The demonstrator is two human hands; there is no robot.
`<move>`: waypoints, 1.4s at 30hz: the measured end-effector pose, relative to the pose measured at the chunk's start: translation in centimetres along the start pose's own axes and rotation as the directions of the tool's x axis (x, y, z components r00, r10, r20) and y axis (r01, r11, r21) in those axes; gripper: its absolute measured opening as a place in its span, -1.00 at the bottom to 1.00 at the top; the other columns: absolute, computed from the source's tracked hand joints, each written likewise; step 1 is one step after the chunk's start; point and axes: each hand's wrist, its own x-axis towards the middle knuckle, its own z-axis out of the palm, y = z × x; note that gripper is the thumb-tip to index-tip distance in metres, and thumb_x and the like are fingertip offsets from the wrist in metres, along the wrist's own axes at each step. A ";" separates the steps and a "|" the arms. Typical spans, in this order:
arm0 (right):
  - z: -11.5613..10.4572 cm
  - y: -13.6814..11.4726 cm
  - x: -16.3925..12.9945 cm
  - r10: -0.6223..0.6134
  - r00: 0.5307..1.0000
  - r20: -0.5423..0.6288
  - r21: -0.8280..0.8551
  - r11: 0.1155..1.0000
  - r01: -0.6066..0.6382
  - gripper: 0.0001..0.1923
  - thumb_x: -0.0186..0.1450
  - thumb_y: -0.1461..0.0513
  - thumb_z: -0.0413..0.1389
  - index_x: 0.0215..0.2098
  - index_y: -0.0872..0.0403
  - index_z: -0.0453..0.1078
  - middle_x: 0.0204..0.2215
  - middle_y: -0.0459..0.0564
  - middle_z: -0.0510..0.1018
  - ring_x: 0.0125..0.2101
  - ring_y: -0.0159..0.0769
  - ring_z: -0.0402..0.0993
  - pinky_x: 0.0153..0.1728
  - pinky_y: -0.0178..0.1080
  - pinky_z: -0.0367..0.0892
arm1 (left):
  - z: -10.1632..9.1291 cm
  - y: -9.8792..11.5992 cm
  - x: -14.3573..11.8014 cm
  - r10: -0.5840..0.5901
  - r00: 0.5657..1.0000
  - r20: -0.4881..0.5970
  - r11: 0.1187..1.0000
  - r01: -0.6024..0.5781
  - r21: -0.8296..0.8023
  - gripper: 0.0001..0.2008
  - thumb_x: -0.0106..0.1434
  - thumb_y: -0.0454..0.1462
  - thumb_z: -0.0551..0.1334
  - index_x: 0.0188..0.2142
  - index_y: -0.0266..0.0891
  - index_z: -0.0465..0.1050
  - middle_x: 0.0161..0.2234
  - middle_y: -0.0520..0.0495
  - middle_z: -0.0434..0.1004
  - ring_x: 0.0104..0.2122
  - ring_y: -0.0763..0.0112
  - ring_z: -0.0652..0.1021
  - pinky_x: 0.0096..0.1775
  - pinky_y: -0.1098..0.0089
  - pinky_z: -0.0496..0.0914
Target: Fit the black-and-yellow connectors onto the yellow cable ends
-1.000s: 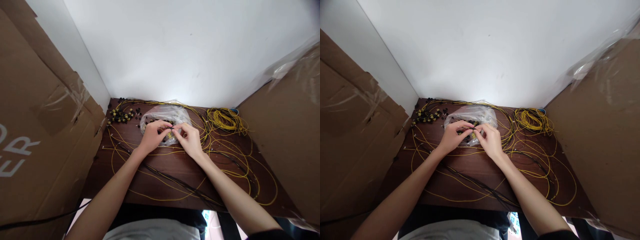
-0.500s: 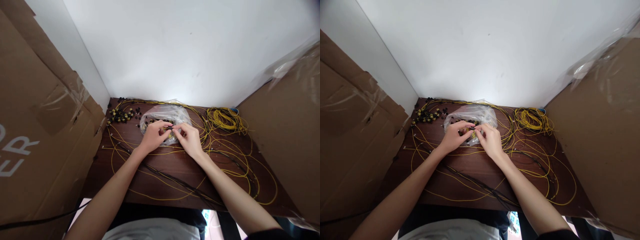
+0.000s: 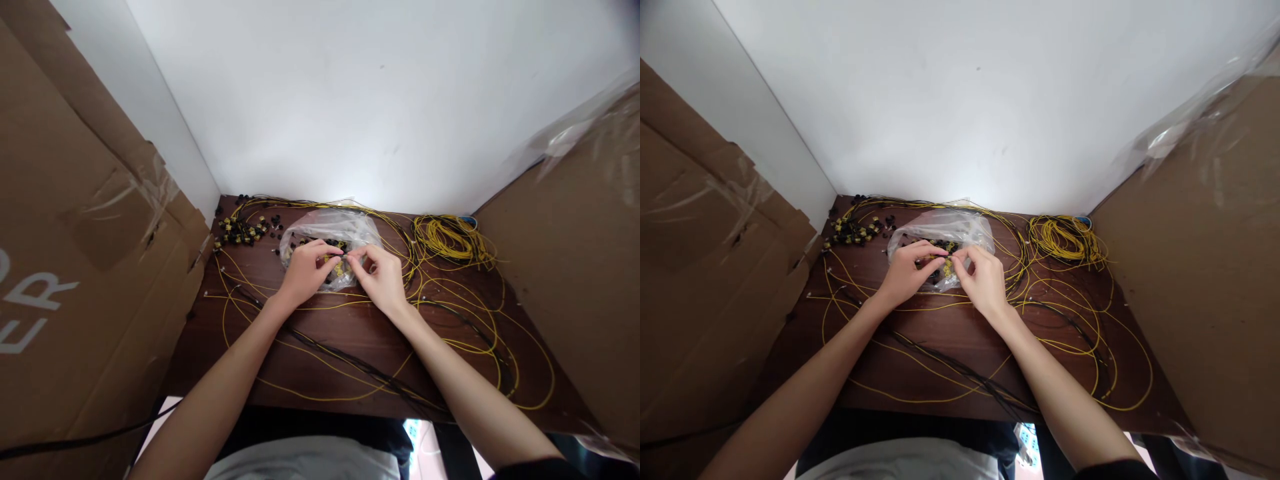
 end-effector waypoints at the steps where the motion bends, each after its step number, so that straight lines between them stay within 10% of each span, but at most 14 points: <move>1: 0.0 0.0 0.0 0.000 1.000 0.007 0.006 1.000 0.000 -0.85 0.24 0.20 0.07 -0.36 0.09 0.45 -0.43 -0.05 0.55 -0.59 -0.40 0.30 -0.50 -0.32 0.25 | 0.0 0.0 0.0 0.000 1.000 -0.001 1.000 0.000 0.000 -0.87 0.17 -0.36 0.22 -0.30 -0.26 0.55 -0.40 -0.05 0.52 -0.44 0.45 0.48 -0.40 0.43 0.33; 42: 0.2 0.2 -0.1 0.017 0.998 0.064 -0.020 1.000 -0.016 -0.84 0.25 0.19 0.05 -0.35 0.07 0.44 -0.36 -0.05 0.55 -0.57 -0.40 0.35 -0.48 -0.31 0.25 | -0.1 0.2 0.0 -0.025 1.000 0.006 1.000 0.025 -0.002 -0.87 0.16 -0.36 0.22 -0.31 -0.25 0.55 -0.43 -0.01 0.49 -0.53 0.51 0.40 -0.44 0.44 0.28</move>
